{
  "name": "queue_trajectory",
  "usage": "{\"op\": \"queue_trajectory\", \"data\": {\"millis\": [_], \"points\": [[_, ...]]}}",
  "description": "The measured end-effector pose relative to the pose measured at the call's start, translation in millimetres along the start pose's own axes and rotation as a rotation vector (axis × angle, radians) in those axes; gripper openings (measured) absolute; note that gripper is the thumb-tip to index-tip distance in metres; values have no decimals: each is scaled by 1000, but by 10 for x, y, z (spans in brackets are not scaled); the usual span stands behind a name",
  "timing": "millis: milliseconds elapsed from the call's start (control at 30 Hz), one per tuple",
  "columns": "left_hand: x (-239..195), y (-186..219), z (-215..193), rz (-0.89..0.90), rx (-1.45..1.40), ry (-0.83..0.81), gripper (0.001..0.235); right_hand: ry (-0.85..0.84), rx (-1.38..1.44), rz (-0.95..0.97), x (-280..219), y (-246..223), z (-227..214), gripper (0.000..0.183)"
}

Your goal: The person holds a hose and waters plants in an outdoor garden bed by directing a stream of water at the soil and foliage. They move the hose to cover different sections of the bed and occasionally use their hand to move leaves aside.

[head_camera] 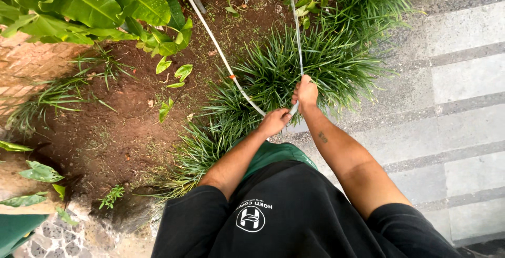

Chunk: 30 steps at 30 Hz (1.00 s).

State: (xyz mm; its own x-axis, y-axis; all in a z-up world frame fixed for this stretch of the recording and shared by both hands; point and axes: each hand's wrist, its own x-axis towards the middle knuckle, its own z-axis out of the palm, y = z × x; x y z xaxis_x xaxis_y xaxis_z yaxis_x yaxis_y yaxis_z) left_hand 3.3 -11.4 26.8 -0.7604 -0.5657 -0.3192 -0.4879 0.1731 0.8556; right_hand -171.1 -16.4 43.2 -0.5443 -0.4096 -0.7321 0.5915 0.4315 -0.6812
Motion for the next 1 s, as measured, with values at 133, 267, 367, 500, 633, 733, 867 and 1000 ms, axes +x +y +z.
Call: {"op": "queue_trajectory", "data": {"millis": [133,267,367,500,633,733,867,1000], "points": [[-21,8,5,-40,17,-50,30,-41,-58,37,67,55,-42,51],[-82,70,3,-89,17,-102,30,-52,-129,83,92,104,-53,49],[-121,125,-26,-99,12,-113,30,-51,-167,138,80,137,-50,45],[-155,168,-71,-152,18,-168,28,-85,-195,175,89,189,-62,41],[-185,147,-88,-123,-6,-144,28,-84,-207,234,163,295,-71,40],[-209,98,-71,-103,-40,-116,28,-99,-182,275,232,423,-91,39],[-197,6,-49,-113,-39,-113,29,-85,-176,369,350,556,-113,41],[-183,-107,6,-95,-34,-110,30,-71,-155,390,442,645,-145,39]]}}
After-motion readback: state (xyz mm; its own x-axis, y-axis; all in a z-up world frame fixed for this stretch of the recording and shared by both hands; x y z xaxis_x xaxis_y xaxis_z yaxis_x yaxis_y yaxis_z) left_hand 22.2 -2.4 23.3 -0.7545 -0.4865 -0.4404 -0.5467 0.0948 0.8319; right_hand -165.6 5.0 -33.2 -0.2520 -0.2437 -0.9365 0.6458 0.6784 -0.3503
